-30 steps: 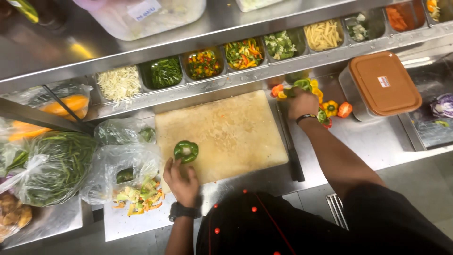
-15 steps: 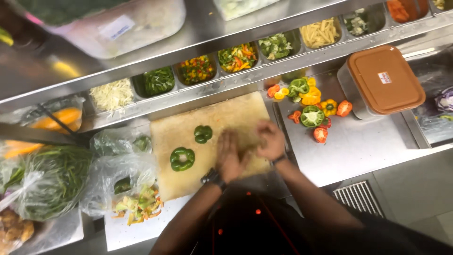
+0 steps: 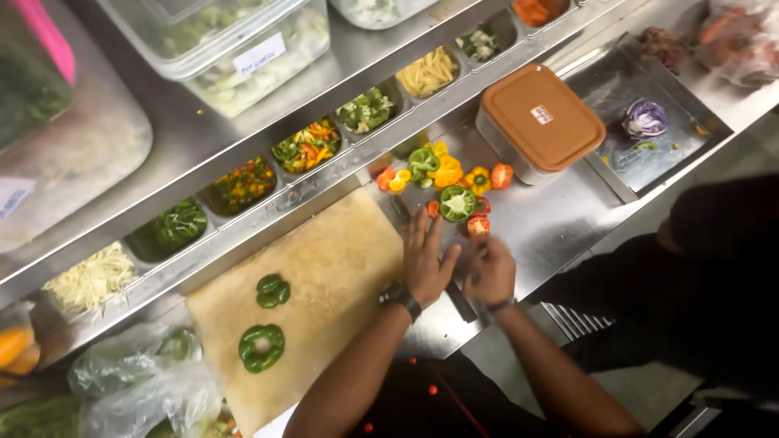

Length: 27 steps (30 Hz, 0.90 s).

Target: The person carries a tray of sliced peppers and places it on a counter before slicing green, yellow, and red peppers on a cutting board. Finally, they move to another station and chop green onions on a different board.

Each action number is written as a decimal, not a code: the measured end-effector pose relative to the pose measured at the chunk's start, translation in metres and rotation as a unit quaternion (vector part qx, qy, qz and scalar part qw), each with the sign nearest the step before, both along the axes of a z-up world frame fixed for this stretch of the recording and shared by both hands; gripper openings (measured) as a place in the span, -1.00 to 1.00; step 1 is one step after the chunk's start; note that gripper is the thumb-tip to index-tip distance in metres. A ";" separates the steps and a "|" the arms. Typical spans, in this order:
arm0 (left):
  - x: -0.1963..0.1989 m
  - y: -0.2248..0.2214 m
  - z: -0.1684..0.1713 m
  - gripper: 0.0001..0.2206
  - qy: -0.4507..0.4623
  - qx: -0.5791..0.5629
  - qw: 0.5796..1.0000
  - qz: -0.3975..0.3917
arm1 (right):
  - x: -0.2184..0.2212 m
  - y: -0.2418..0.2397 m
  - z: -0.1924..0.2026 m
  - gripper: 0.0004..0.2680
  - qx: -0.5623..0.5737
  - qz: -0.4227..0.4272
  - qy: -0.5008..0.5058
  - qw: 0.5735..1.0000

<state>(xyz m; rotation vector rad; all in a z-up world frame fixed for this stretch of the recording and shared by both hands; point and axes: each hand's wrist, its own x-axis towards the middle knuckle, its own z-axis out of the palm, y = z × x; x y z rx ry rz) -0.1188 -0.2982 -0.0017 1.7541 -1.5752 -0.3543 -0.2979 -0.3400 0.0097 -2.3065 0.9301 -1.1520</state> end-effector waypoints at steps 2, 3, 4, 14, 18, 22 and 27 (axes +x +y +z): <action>-0.010 0.024 0.031 -0.39 -0.003 -0.083 0.996 0.013 | 0.001 -0.040 -0.013 -0.85 -0.081 -0.064 0.124 0.987; -0.003 0.035 0.034 -0.39 -0.003 -0.081 0.997 0.017 | 0.013 -0.050 0.011 -0.85 -0.079 -0.060 0.124 0.987; 0.003 0.047 0.036 -0.42 0.036 -0.065 0.995 0.063 | 0.026 -0.059 0.035 -0.82 -0.086 -0.070 0.184 0.977; 0.056 0.173 0.045 -0.65 0.115 -0.045 0.964 0.235 | 0.059 -0.080 -0.001 -0.71 0.005 -0.089 0.220 0.971; 0.048 0.159 0.053 -0.66 0.440 0.027 0.868 0.228 | 0.083 -0.011 0.027 -0.70 -0.264 0.044 0.111 0.957; 0.036 0.148 0.063 -0.73 0.689 0.015 0.707 0.158 | 0.102 0.062 0.028 -0.77 -0.144 0.244 -0.029 0.958; 0.032 0.148 0.064 -0.75 0.676 -0.029 0.704 0.215 | 0.101 0.084 0.077 -0.76 -0.193 0.302 -0.029 0.933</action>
